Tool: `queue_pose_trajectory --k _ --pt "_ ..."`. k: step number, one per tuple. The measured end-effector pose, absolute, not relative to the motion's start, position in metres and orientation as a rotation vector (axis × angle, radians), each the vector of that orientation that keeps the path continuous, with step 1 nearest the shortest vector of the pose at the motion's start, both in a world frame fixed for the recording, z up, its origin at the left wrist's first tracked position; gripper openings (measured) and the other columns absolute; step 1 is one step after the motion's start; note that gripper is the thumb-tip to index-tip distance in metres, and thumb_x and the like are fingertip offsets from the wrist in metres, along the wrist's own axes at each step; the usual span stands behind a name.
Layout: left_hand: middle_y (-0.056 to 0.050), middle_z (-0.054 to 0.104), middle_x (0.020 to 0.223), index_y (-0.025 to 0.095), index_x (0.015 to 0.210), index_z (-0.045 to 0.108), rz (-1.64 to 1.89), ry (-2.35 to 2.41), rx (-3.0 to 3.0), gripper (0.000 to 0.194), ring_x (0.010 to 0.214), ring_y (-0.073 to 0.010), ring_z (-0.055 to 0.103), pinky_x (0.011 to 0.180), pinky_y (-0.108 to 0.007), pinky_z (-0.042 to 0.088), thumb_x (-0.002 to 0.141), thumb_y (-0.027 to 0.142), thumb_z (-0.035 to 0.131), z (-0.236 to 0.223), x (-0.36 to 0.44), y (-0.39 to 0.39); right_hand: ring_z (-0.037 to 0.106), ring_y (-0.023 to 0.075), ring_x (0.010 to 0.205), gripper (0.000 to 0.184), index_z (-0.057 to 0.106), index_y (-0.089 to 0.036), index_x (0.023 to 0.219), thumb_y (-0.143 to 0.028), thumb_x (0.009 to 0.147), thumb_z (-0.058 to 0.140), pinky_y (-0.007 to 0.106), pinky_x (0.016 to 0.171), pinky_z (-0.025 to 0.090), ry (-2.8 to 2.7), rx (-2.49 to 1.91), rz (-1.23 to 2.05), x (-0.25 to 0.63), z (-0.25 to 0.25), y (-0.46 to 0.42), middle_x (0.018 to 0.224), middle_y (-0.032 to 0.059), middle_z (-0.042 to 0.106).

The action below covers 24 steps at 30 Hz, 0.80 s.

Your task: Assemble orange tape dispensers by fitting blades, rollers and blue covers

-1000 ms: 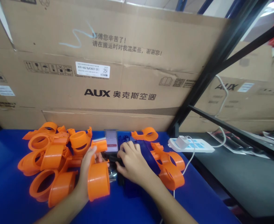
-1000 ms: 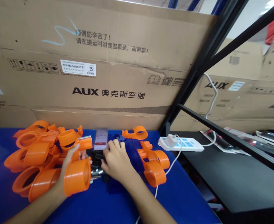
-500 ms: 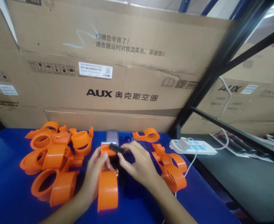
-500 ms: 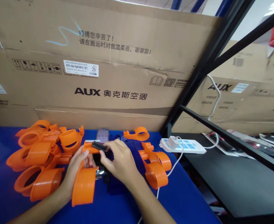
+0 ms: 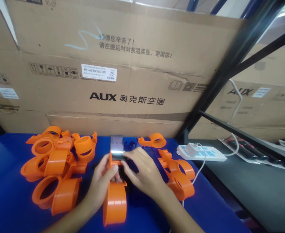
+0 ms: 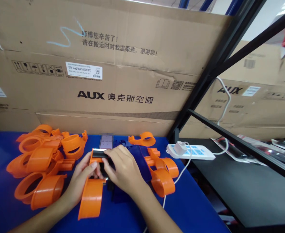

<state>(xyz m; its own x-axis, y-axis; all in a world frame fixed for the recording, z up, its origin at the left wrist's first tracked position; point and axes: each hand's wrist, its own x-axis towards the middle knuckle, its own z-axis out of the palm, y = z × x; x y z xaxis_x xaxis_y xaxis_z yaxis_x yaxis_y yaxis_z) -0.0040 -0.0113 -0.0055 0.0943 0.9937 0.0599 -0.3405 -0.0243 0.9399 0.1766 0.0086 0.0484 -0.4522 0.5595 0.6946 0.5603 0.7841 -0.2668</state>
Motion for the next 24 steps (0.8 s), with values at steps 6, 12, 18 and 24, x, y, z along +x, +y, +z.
queue_pose_trajectory --k 6,12,18,24 --pt "0.001 0.061 0.049 0.019 0.092 0.063 1.124 0.792 0.839 0.037 0.041 -0.0165 0.06 0.045 -0.024 0.047 0.087 0.055 0.068 -0.007 -0.002 -0.004 0.063 0.0221 0.085 0.017 0.066 -0.022 0.114 -0.028 0.097 0.064 0.039 0.08 0.053 -2.181 -0.792 0.213 0.174 0.055 0.004 0.094 0.0063 0.072" --pt "0.002 0.059 0.052 0.019 0.076 0.059 1.23 0.895 0.778 0.036 0.042 -0.0133 0.055 0.046 -0.024 0.047 0.086 0.052 0.07 -0.002 -0.005 -0.005 0.068 0.0229 0.095 0.024 0.064 -0.024 0.123 -0.033 0.101 0.056 0.038 0.087 0.053 -1.793 -1.118 0.136 0.193 0.059 0.015 0.104 0.0061 0.074" --pt "0.003 0.059 0.055 0.02 0.073 0.055 1.248 0.9 0.769 0.037 0.044 -0.0133 0.054 0.047 -0.026 0.047 0.083 0.051 0.073 -0.008 -0.008 0.001 0.061 0.0371 0.11 0.031 0.07 -0.019 0.115 -0.041 0.094 0.063 0.047 0.089 0.045 -1.852 -1.958 -0.365 0.234 0.056 0.041 0.119 0.0165 0.071" --pt "0.004 0.06 0.058 0.021 0.079 0.054 1.28 0.892 0.762 0.037 0.044 -0.0112 0.053 0.046 -0.022 0.046 0.082 0.051 0.076 -0.006 -0.005 -0.002 0.066 0.0352 0.105 0.03 0.072 -0.021 0.113 -0.042 0.096 0.06 0.042 0.084 0.043 -1.946 -2.197 -0.274 0.247 0.052 0.047 0.104 0.0148 0.074"
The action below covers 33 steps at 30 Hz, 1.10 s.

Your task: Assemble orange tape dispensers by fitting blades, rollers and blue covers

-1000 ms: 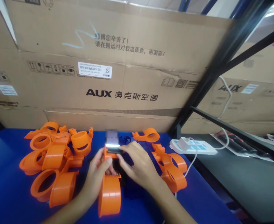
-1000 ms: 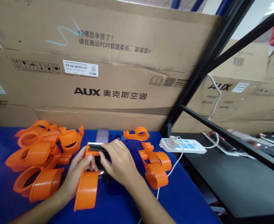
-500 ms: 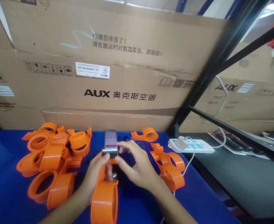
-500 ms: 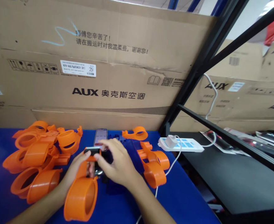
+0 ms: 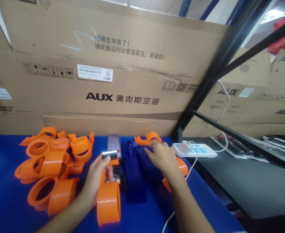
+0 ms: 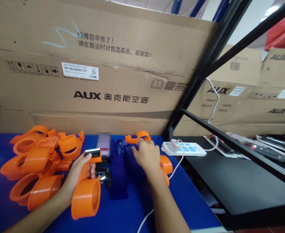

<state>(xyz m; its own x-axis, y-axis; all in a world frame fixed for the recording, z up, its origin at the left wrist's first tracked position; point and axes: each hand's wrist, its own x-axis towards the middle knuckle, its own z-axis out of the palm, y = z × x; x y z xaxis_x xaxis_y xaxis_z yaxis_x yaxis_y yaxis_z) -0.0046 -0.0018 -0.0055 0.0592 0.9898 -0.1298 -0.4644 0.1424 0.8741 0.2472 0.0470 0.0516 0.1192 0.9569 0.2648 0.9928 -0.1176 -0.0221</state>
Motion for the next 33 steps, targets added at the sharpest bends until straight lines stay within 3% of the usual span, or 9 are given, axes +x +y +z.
queue_pose_trajectory --k 7,16,22,26,30,33 --pt "0.006 0.061 0.06 0.024 0.086 0.051 1.307 0.863 0.748 0.038 0.046 -0.0105 0.052 0.047 -0.022 0.048 0.08 0.048 0.079 0.0 -0.001 -0.006 0.071 0.0317 0.091 0.026 0.077 -0.025 0.105 -0.035 0.098 0.054 0.038 0.075 0.043 -1.927 -2.2 -0.264 0.247 0.06 0.042 0.095 0.0124 0.077" --pt "0.005 0.062 0.059 0.023 0.083 0.051 1.306 0.878 0.753 0.039 0.045 -0.0116 0.054 0.047 -0.024 0.049 0.079 0.049 0.079 0.005 -0.004 -0.006 0.069 0.0318 0.093 0.028 0.076 -0.023 0.112 -0.037 0.097 0.057 0.037 0.073 0.043 -1.941 -2.154 -0.3 0.246 0.059 0.041 0.097 0.0133 0.076" --pt "0.005 0.061 0.058 0.022 0.081 0.052 1.347 0.905 0.728 0.041 0.046 -0.0117 0.055 0.047 -0.023 0.047 0.076 0.051 0.081 0.008 -0.005 -0.005 0.06 0.0365 0.111 0.031 0.072 -0.018 0.118 -0.037 0.097 0.058 0.046 0.087 0.045 -1.988 -1.797 -0.414 0.226 0.051 0.041 0.119 0.0165 0.071" --pt "0.005 0.061 0.058 0.022 0.083 0.053 1.334 0.912 0.768 0.04 0.045 -0.0119 0.054 0.047 -0.023 0.047 0.078 0.05 0.08 0.005 -0.004 -0.005 0.059 0.0328 0.117 0.035 0.07 -0.02 0.121 -0.044 0.102 0.054 0.048 0.099 0.043 -2.222 -1.449 -0.223 0.208 0.04 0.039 0.125 0.0136 0.071" --pt "0.005 0.062 0.06 0.022 0.085 0.054 1.339 0.907 0.805 0.037 0.048 -0.012 0.056 0.05 -0.023 0.049 0.08 0.049 0.078 0.005 -0.004 -0.006 0.057 0.0308 0.125 0.047 0.072 -0.021 0.121 -0.054 0.105 0.043 0.049 0.107 0.039 -2.334 -1.433 -0.064 0.201 0.034 0.035 0.129 0.0125 0.07" --pt "0.005 0.062 0.061 0.022 0.086 0.054 1.344 0.896 0.807 0.037 0.047 -0.0117 0.056 0.05 -0.023 0.05 0.08 0.049 0.079 0.006 -0.003 -0.008 0.055 0.0302 0.13 0.055 0.077 -0.021 0.109 -0.057 0.107 0.036 0.05 0.111 0.035 -2.381 -1.472 -0.055 0.199 0.035 0.032 0.127 0.0124 0.071"
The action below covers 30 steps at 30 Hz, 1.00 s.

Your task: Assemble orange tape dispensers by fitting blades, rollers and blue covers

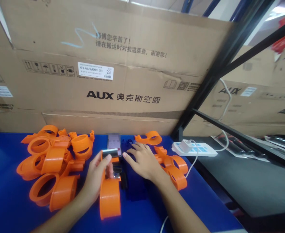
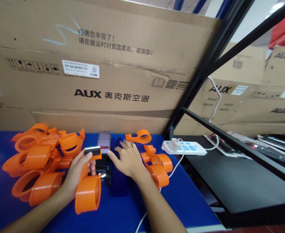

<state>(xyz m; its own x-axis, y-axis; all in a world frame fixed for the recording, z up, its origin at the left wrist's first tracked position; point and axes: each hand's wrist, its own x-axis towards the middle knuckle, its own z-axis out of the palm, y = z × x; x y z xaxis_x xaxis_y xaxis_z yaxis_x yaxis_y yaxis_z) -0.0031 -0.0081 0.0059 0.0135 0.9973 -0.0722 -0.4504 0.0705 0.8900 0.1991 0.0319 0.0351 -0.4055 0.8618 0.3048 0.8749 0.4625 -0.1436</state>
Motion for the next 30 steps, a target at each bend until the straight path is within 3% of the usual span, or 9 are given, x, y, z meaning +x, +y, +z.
queue_pose_trajectory --k 5,10,23,30 --pt "0.006 0.062 0.06 0.023 0.087 0.053 1.331 0.872 0.787 0.037 0.046 -0.011 0.055 0.049 -0.022 0.05 0.079 0.047 0.079 0.008 -0.0017 -0.0107 0.061 0.0292 0.12 0.067 0.081 -0.021 0.093 -0.056 0.109 0.026 0.051 0.114 0.031 -2.377 -1.591 -0.097 0.1956 0.0365 0.0299 0.112 0.0132 0.076" --pt "0.005 0.062 0.06 0.022 0.087 0.054 1.341 0.874 0.808 0.035 0.046 -0.0111 0.055 0.049 -0.023 0.05 0.08 0.047 0.078 0.0085 -0.0019 -0.0111 0.062 0.0308 0.119 0.071 0.081 -0.02 0.089 -0.054 0.109 0.023 0.051 0.114 0.028 -2.384 -1.607 -0.065 0.1953 0.0348 0.0316 0.11 0.0153 0.078" --pt "0.005 0.063 0.06 0.023 0.086 0.052 1.353 0.896 0.835 0.036 0.045 -0.0119 0.055 0.048 -0.023 0.048 0.081 0.048 0.078 0.0079 -0.0013 -0.0106 0.066 0.0291 0.107 0.064 0.072 -0.019 0.087 -0.054 0.11 0.023 0.048 0.101 0.037 -2.339 -1.642 -0.165 0.1955 0.0323 0.0356 0.104 0.0142 0.076" --pt "0.005 0.062 0.06 0.023 0.086 0.051 1.353 0.879 0.832 0.035 0.046 -0.0113 0.056 0.049 -0.023 0.049 0.083 0.047 0.076 0.0086 -0.0019 -0.0122 0.065 0.0314 0.103 0.066 0.076 -0.021 0.087 -0.055 0.109 0.024 0.049 0.097 0.039 -2.348 -1.725 -0.163 0.1949 0.0345 0.0329 0.099 0.0151 0.077"
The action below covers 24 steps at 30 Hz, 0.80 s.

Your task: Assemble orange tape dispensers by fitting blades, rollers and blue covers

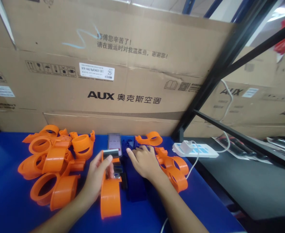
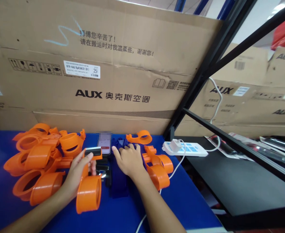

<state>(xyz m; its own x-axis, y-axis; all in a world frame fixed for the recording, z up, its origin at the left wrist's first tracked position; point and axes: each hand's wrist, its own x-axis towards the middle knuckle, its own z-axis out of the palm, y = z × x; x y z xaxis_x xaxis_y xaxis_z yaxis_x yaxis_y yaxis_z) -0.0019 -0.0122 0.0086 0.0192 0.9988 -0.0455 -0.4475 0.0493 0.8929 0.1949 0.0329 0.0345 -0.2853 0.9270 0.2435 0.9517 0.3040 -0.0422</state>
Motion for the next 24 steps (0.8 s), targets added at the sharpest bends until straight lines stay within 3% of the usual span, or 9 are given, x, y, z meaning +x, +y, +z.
queue_pose_trajectory --k 7,15,18,24 --pt "0.005 0.062 0.061 0.022 0.088 0.053 1.353 0.878 0.861 0.032 0.047 -0.0114 0.055 0.05 -0.023 0.048 0.084 0.045 0.075 0.006 -0.0018 -0.0117 0.066 0.0325 0.102 0.073 0.076 -0.018 0.083 -0.055 0.109 0.019 0.05 0.097 0.037 -2.376 -1.768 -0.036 0.1934 0.0363 0.0334 0.097 0.0171 0.077" --pt "0.005 0.062 0.061 0.022 0.087 0.053 1.355 0.884 0.901 0.031 0.048 -0.0105 0.055 0.049 -0.022 0.046 0.086 0.046 0.073 0.005 -0.0024 -0.01 0.063 0.0307 0.113 0.068 0.074 -0.022 0.099 -0.053 0.11 0.014 0.047 0.099 0.035 -2.449 -1.704 0.053 0.1942 0.036 0.0329 0.109 0.0108 0.077" --pt "0.005 0.062 0.062 0.023 0.087 0.052 1.356 0.893 0.905 0.032 0.048 -0.0111 0.056 0.049 -0.023 0.047 0.087 0.046 0.073 0.0024 -0.0029 -0.0092 0.061 0.0319 0.117 0.069 0.074 -0.021 0.105 -0.051 0.111 0.012 0.047 0.1 0.034 -2.465 -1.717 0.044 0.1944 0.0342 0.0332 0.111 0.0127 0.077" --pt "0.005 0.062 0.062 0.022 0.091 0.053 1.352 0.895 0.951 0.031 0.048 -0.0121 0.056 0.049 -0.024 0.046 0.089 0.047 0.071 0.0003 -0.0045 -0.01 0.066 0.0337 0.104 0.069 0.077 -0.017 0.104 -0.048 0.11 0.015 0.049 0.099 0.032 -2.488 -1.775 -0.009 0.1925 0.0358 0.0337 0.102 0.0169 0.078"
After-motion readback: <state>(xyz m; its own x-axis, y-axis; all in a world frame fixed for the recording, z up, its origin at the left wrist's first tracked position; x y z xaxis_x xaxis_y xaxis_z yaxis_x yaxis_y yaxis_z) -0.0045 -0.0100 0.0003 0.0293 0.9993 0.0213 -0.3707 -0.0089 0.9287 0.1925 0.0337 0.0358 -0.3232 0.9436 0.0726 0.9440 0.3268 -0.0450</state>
